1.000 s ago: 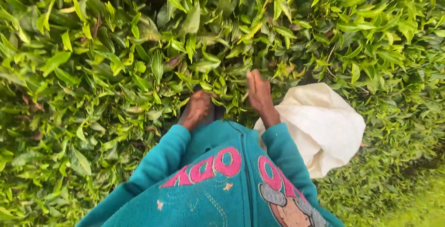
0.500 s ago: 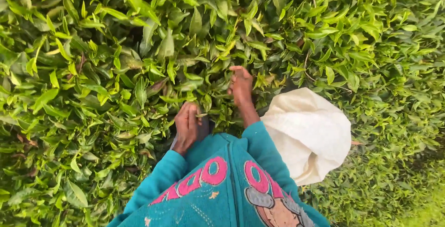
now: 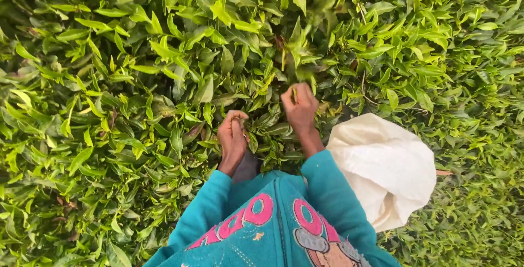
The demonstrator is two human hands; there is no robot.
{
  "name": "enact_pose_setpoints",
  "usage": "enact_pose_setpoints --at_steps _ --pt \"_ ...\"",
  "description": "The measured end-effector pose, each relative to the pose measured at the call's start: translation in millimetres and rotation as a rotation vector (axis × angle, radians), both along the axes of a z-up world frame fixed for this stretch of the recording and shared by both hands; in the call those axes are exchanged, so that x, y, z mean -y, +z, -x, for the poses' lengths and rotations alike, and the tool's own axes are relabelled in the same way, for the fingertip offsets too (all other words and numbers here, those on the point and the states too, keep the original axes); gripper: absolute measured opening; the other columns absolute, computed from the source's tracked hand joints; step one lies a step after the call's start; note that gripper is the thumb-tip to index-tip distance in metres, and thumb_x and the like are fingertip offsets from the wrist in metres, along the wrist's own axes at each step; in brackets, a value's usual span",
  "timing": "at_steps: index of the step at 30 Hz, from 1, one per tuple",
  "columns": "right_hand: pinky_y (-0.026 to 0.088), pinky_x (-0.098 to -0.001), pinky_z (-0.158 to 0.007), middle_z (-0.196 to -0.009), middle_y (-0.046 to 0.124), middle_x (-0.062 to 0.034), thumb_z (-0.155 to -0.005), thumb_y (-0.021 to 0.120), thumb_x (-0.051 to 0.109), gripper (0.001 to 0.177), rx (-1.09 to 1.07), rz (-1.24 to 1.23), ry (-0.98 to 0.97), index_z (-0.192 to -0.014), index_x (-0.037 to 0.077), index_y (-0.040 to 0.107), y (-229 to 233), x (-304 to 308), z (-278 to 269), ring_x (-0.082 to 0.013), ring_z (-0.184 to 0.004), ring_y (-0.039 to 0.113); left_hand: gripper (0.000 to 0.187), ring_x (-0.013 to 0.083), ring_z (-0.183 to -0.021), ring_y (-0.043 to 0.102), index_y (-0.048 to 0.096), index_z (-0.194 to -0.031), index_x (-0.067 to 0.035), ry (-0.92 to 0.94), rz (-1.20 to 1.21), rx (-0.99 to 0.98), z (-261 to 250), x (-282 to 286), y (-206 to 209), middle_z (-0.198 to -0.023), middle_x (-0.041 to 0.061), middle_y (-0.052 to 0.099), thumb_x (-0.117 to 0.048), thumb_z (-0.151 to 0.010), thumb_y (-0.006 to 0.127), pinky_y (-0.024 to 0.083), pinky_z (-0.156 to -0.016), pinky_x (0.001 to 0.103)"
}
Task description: The person plucks tea leaves from bushes by hand and places them into a white cloth bag. The person moves through the tea plantation, continuously harvesting leaves and depositing them into the bag.
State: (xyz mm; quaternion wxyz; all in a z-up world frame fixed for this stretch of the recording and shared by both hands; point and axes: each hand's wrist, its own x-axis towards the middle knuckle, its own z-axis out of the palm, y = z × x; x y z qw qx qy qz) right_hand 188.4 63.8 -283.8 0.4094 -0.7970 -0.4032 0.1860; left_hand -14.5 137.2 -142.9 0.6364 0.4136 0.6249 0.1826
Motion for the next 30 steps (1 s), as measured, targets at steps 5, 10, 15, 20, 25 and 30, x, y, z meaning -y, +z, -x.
enact_pose_setpoints --at_steps 5,10,15,20,25,30 --pt "0.05 -0.0281 -0.051 -0.068 0.052 -0.0007 -0.113 0.052 0.012 0.023 -0.055 0.039 -0.003 -0.097 0.009 0.069 36.9 -28.1 -13.3 -0.0162 -0.056 0.052 0.039 0.0074 -0.045 0.053 0.076 -0.11 0.003 -0.036 0.189 -0.122 -43.2 -31.8 -75.2 -0.075 0.007 0.055 -0.027 -0.118 0.052 0.057 -0.039 0.024" --pt "0.051 -0.0299 -0.057 -0.068 0.055 0.0004 -0.121 0.046 0.011 0.029 -0.427 0.192 -0.26 -0.11 0.0 0.071 75.0 -109.2 -56.2 -0.0121 -0.053 0.055 0.034 0.0135 -0.046 0.063 0.081 -0.106 0.004 -0.126 0.442 -0.168 -51.5 -29.6 -147.1 -0.088 0.021 0.071 -0.03 -0.107 0.08 0.061 -0.033 0.023" --pt "0.06 -0.0318 -0.053 -0.052 0.068 -0.0029 -0.108 0.067 0.021 0.022 -0.668 0.643 -0.094 -0.109 0.008 0.084 14.2 -137.9 -55.8 -0.0108 -0.037 0.061 0.027 0.0188 -0.048 0.068 0.083 -0.11 -0.006 -0.23 0.484 -0.321 -44.7 -46.6 -143.7 -0.078 0.017 0.072 -0.03 -0.101 0.074 0.067 -0.037 0.032" --pt "0.061 -0.0542 -0.076 -0.085 0.071 -0.021 -0.111 0.061 0.013 0.018 -0.221 0.241 0.238 -0.106 0.004 0.075 42.8 -131.6 -54.2 -0.0411 -0.082 0.071 0.032 0.0199 -0.049 0.066 0.078 -0.09 -0.005 -0.512 0.432 -0.346 -21.8 -72.4 -175.7 -0.064 0.012 0.066 -0.027 -0.106 0.059 0.066 -0.043 0.035" --pt "0.06 -0.0488 -0.077 -0.079 0.062 -0.0143 -0.116 0.048 0.013 0.027 -0.323 0.199 0.077 -0.102 0.002 0.068 102.2 -140.7 -53.2 -0.0309 -0.075 0.065 0.049 0.0522 -0.076 0.078 0.081 -0.101 -0.004 -0.931 -0.078 -0.475 -38.9 -97.7 -76.4 -0.076 0.026 0.076 -0.037 -0.113 0.047 0.061 -0.065 0.064" --pt "0.052 -0.0339 -0.063 -0.054 0.051 -0.0005 -0.115 0.061 0.02 0.044 -0.485 0.628 -0.019 -0.072 0.013 0.059 71.3 -153.3 -27.1 -0.0175 -0.052 0.054 0.033 0.0356 -0.074 0.069 0.068 -0.091 -0.012 -0.639 -0.5 -0.079 0.4 -79.2 -95.4 -0.078 0.012 0.062 -0.023 -0.118 0.054 0.06 -0.068 0.048"
